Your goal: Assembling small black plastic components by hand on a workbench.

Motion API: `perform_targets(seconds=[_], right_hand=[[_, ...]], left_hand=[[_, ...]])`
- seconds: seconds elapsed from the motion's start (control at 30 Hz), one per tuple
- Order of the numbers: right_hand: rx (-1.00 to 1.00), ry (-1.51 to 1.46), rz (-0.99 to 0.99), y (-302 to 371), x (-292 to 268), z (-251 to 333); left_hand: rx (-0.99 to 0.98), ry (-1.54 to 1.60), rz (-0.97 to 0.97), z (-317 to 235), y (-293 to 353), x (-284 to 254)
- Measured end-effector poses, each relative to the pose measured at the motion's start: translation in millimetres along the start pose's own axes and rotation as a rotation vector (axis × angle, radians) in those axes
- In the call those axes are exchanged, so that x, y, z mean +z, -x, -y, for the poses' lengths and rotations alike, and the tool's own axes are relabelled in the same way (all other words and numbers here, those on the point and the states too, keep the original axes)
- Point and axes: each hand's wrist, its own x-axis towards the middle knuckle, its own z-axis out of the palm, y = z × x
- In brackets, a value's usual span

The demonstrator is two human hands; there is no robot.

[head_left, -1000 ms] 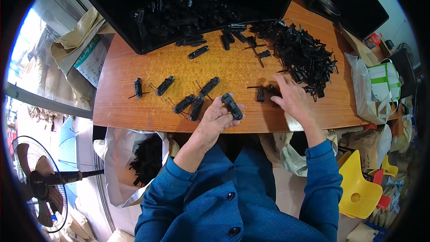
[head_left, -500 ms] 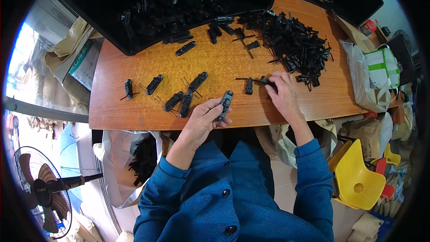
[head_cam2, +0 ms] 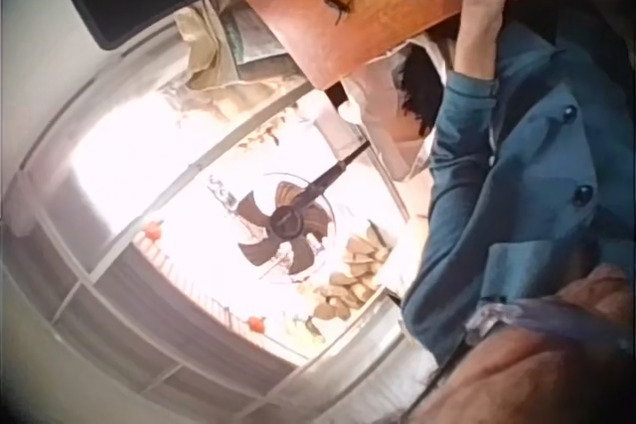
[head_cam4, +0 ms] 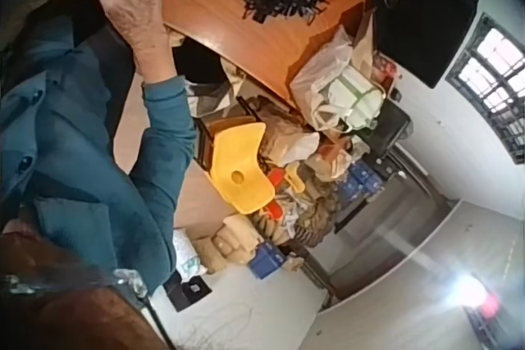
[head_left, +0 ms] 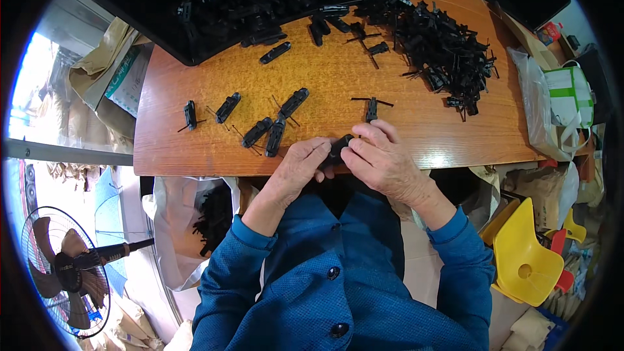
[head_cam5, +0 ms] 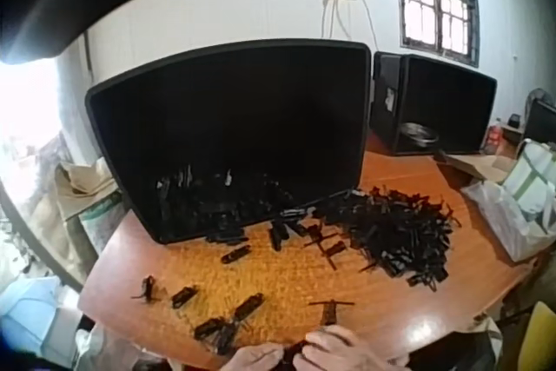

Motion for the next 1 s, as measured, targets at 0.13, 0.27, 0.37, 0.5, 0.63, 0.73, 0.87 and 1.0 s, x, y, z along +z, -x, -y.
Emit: perform_targets(seconds=[0.13,0.27,0.37,0.5,0.63,0.73,0.87,1.0], right_hand=[[0.019,0.037,0.000,2.3,10.4,4.7],[0.093,0.057,-0.021,2.0,19.4,14.6],[0.160,0.052,-0.049,5.6,26.0,18.3],[0.301,-0.055,-0.050,6.9,33.0,21.8],[0.405,-0.033,-0.162,3.8,41.1,23.4],[0.415,-0.015,-0.177,1.1,44.0,23.5],[0.421,0.015,-0.192,-3.8,41.6,21.8],[0.445,-0.011,-0.198,-8.5,38.8,21.2]], left_hand=[[-0.002,-0.163,-0.082,-0.7,0.6,1.7],[0.354,-0.716,-0.250,8.4,-7.2,6.8],[0.421,-0.778,-0.244,6.9,-6.4,6.6],[0.104,-0.293,-0.162,0.3,-0.8,7.8],[0.174,-0.097,-0.238,13.5,-3.0,13.1],[0.138,-0.013,-0.322,14.8,-4.5,17.9],[0.278,-0.211,-0.387,17.3,-10.0,17.1],[0.337,-0.177,-0.424,19.3,-13.2,18.6]])
